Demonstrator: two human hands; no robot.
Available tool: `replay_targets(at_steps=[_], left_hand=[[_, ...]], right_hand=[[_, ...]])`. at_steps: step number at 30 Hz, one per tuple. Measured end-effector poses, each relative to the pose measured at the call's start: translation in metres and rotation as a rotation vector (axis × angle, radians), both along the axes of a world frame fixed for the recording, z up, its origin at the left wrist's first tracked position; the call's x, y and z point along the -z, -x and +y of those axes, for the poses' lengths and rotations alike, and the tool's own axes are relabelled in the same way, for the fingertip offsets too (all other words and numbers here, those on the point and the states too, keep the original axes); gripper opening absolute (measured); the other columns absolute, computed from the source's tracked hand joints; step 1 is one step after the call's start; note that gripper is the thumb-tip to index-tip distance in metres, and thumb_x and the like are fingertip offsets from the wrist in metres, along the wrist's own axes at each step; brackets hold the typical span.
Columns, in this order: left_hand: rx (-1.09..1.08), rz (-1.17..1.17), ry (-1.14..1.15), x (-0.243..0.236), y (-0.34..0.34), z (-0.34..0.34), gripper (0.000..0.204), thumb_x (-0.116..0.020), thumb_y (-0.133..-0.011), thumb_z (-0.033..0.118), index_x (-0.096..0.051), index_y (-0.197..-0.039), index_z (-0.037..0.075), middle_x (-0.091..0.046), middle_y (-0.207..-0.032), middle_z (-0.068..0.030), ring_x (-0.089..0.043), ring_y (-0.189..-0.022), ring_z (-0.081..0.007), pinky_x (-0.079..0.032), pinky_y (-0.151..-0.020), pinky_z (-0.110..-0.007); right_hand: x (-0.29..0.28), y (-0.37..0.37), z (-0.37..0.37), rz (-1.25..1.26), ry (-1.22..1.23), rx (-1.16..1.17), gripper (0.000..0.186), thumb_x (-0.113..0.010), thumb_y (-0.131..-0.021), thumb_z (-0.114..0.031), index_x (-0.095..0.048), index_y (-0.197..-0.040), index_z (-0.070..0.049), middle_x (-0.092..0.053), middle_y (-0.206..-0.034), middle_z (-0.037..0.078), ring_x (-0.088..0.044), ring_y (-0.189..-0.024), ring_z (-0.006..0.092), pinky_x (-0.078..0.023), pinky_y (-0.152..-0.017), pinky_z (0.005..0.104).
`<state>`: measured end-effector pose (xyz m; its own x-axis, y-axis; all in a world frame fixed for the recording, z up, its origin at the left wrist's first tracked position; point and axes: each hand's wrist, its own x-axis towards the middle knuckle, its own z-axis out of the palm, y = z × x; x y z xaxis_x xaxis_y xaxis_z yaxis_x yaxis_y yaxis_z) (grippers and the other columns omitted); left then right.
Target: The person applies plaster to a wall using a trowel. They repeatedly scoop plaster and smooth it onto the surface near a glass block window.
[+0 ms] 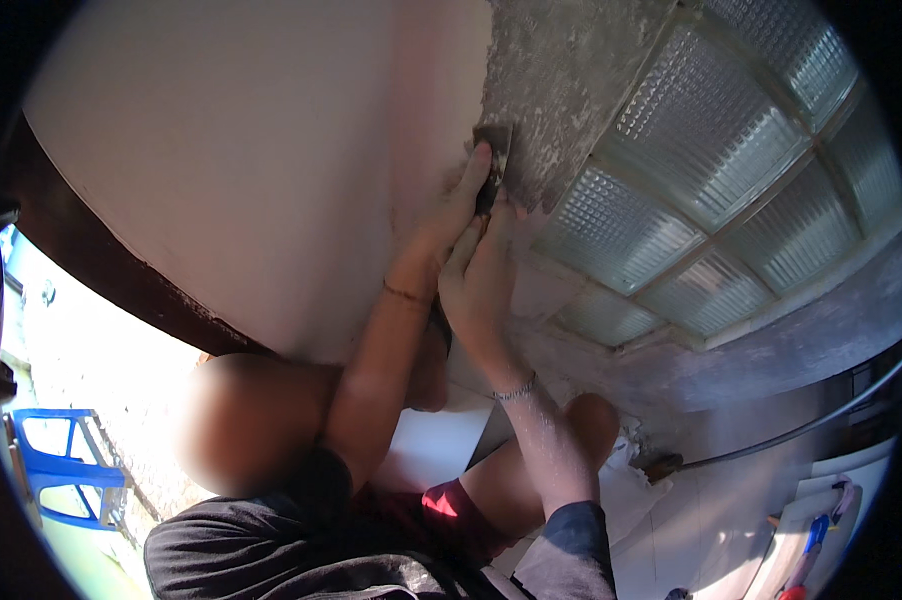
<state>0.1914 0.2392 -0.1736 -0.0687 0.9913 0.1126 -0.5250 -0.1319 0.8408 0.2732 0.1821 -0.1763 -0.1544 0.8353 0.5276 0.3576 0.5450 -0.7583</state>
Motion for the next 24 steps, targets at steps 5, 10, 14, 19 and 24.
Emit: replay_targets(at_steps=[5,10,14,19,24], left_hand=[[-0.011,0.012,0.037,0.002,-0.001,-0.006,0.049,-0.052,-0.102,0.047,-0.061,-0.079,0.005,-0.06,-0.069,-0.0006,-0.053,-0.058,-0.008,-0.046,-0.055,-0.025],[0.033,-0.091,0.089,0.015,-0.002,-0.015,0.051,-0.052,-0.101,0.049,-0.061,-0.08,0.004,-0.06,-0.068,-0.0012,-0.053,-0.057,-0.0084,-0.046,-0.054,-0.025],[0.005,-0.052,0.062,0.022,-0.003,-0.009,0.051,-0.052,-0.1,0.051,-0.061,-0.079,0.005,-0.059,-0.067,-0.0014,-0.053,-0.056,-0.0087,-0.046,-0.053,-0.025],[0.018,-0.088,0.044,0.021,-0.001,-0.001,0.052,-0.052,-0.101,0.052,-0.062,-0.08,0.005,-0.06,-0.068,-0.0012,-0.053,-0.055,-0.0086,-0.045,-0.053,-0.024],[0.027,0.007,-0.021,0.014,0.003,-0.001,0.05,-0.053,-0.099,0.053,-0.061,-0.081,0.007,-0.061,-0.067,-0.0029,-0.056,-0.054,-0.0108,-0.046,-0.052,-0.026]], right_hand=[[0.003,-0.003,0.0,0.062,0.062,-0.059,0.035,-0.037,-0.103,-0.007,-0.037,-0.133,0.009,-0.06,-0.08,0.018,-0.066,-0.068,0.0261,-0.05,-0.059,0.0374],[0.018,-0.006,-0.008,0.089,0.16,-0.1,0.026,-0.035,-0.106,-0.012,-0.041,-0.125,0.004,-0.056,-0.082,0.011,-0.056,-0.059,0.0136,-0.043,-0.052,0.0289],[0.024,-0.005,-0.003,0.022,0.171,-0.048,0.033,-0.037,-0.103,-0.008,-0.037,-0.132,0.008,-0.063,-0.084,0.022,-0.067,-0.071,0.0364,-0.05,-0.062,0.041],[0.019,-0.002,0.0,0.004,-0.071,-0.049,0.032,-0.037,-0.103,-0.007,-0.036,-0.131,0.008,-0.064,-0.088,0.025,-0.067,-0.079,0.0399,-0.05,-0.067,0.0432],[0.012,0.0,-0.002,0.003,0.027,-0.048,0.03,-0.037,-0.102,-0.005,-0.037,-0.129,0.007,-0.063,-0.085,0.022,-0.067,-0.074,0.0339,-0.05,-0.065,0.0401]])
